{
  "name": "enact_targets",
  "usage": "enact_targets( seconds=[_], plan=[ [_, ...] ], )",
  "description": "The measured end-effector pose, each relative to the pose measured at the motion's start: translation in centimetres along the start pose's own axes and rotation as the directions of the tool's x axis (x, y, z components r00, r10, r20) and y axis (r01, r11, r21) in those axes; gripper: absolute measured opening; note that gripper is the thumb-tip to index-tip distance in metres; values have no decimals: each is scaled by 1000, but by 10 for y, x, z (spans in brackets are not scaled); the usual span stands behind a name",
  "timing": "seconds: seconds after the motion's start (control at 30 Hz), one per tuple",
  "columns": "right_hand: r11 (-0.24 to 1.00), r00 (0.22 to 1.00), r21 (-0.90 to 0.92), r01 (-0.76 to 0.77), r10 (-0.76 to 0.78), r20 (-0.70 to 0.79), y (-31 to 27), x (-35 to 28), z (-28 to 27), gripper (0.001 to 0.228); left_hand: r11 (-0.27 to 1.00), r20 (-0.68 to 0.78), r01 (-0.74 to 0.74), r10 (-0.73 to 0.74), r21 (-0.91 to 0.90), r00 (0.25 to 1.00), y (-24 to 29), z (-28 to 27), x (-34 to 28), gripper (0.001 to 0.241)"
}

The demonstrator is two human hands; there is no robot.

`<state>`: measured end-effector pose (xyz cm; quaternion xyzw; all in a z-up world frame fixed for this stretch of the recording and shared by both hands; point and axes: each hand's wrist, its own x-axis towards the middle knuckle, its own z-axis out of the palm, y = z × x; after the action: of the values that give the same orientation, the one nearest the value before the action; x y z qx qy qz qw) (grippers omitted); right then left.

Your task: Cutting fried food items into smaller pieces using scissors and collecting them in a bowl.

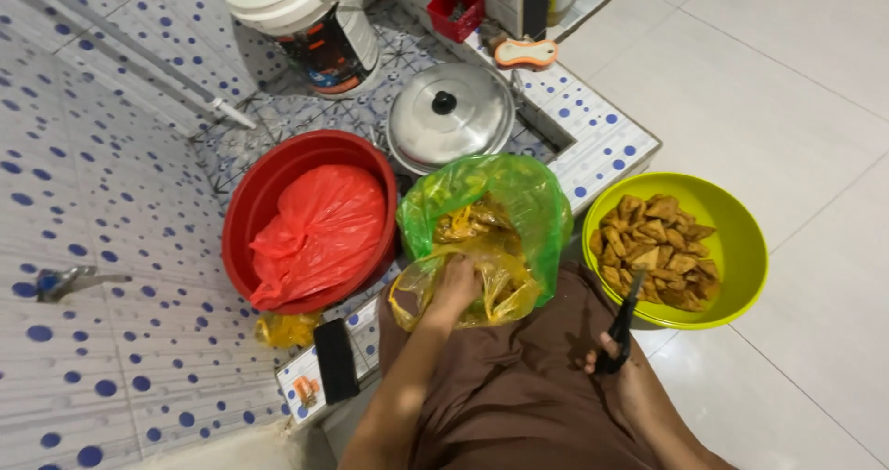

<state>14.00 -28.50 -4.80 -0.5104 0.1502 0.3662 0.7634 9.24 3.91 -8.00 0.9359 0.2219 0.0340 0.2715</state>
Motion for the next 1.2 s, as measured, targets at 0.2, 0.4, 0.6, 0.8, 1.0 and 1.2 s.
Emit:
enact_targets(
  seconds=[0.2,0.4,0.6,0.8,1.0,1.2],
  plan=[
    [996,991,-67,60,-52,121,2,-4,2,26,707,-57,66,-149,-704,987,-31,-21,-48,53],
    [959,827,-217,180,-28,562,-21,-41,40,68,-92,-37,-50,-131,-995,991,8,-73,-94,40],
    [907,594,-384,173,215,775,-16,-44,41,89,-322,-38,-48,-38,-945,999,29,-86,-99,41],
    [920,597,-385,74,269,756,-3,-33,22,65,-284,-36,-67,-114,-956,993,40,-87,-100,44],
    [910,600,-409,73,287,746,8,-16,2,62,-290,-63,-91,-103,-953,993,44,-91,-101,45],
    [929,583,-370,0,301,755,13,-11,-3,63,-244,-95,-113,-83,-963,992,43,-92,-102,45]
  ],
)
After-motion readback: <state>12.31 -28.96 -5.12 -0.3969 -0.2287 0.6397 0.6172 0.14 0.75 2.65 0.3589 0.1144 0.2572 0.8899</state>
